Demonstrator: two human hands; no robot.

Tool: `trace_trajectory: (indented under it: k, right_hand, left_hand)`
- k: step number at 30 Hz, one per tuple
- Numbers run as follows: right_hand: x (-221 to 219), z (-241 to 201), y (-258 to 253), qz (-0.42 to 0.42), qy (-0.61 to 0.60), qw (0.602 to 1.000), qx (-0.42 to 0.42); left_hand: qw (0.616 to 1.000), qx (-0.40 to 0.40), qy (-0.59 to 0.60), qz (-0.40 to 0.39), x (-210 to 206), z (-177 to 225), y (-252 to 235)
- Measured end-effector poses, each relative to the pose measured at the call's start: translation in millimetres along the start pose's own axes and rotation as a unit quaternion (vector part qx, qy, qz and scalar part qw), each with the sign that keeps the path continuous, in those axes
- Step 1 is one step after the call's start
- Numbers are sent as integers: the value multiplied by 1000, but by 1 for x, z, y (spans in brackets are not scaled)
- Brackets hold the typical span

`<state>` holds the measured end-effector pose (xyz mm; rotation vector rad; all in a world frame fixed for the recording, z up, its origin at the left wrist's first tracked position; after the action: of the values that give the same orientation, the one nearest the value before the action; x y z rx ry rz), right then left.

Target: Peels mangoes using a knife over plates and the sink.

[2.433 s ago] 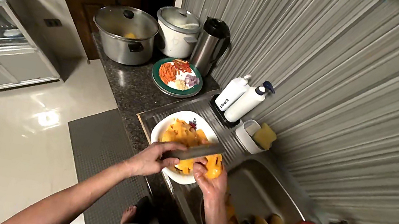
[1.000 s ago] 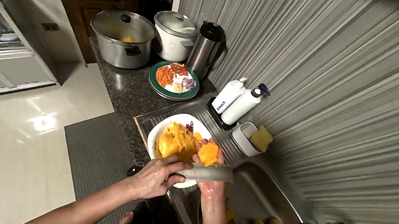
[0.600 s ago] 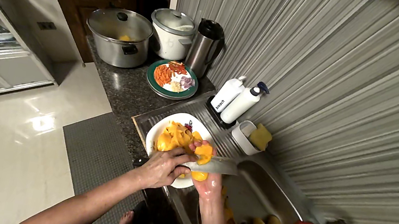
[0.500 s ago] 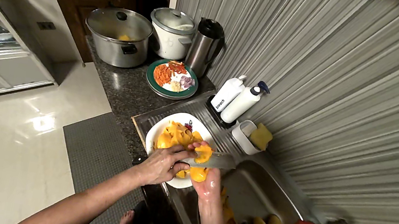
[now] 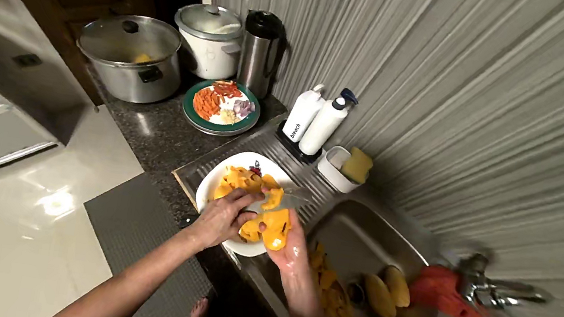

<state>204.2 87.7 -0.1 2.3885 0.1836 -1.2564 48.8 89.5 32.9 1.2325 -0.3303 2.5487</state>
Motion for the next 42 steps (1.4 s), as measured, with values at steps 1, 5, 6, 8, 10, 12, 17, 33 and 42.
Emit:
trace_trajectory:
  k: [1,5,6,8,10,12,17,33,42]
  right_hand:
    - [3,-2,3,-2,6,1000,-11]
    - [27,-25,24,-58,42,997,24]
    - [40,-34,31,-42,68,996,42]
    - [71,-53,46,17,137,988,70]
    - [106,-67,62,105,273,953,73]
    - [136,-78,77,164,461,870,57]
    - [188,-67,90,147,747,645,-62]
    - [165,-51,99,11,831,555,-47]
    - [36,-91,76,-82,875,474,-48]
  left_hand:
    - [1000,-1,-1,5,3,-2,-2]
    - [972,67,207,-87,6,-12,0]
    - [942,98,299,-118,3,-12,3]
    - [876,141,431,-166,-3,-12,9]
    - [834,173,489,-187,-9,-20,13]
    - [797,222,527,-196,-18,-32,16]
    - [788,281,515,-187,-22,-33,23]
    - [810,311,476,-141,-31,-17,30]
    - [855,303,411,-93,-36,12,23]
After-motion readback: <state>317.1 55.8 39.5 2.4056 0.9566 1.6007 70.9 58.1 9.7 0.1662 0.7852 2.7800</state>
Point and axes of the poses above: each hand's wrist, its own y-axis away from the middle knuckle, its own x-axis out of the back of the hand, z = x × y, the point moved 6 cm from there along -y, towards the middle knuckle, and after that the axes turned 4 degrees about -z, right-handed, at the moved point
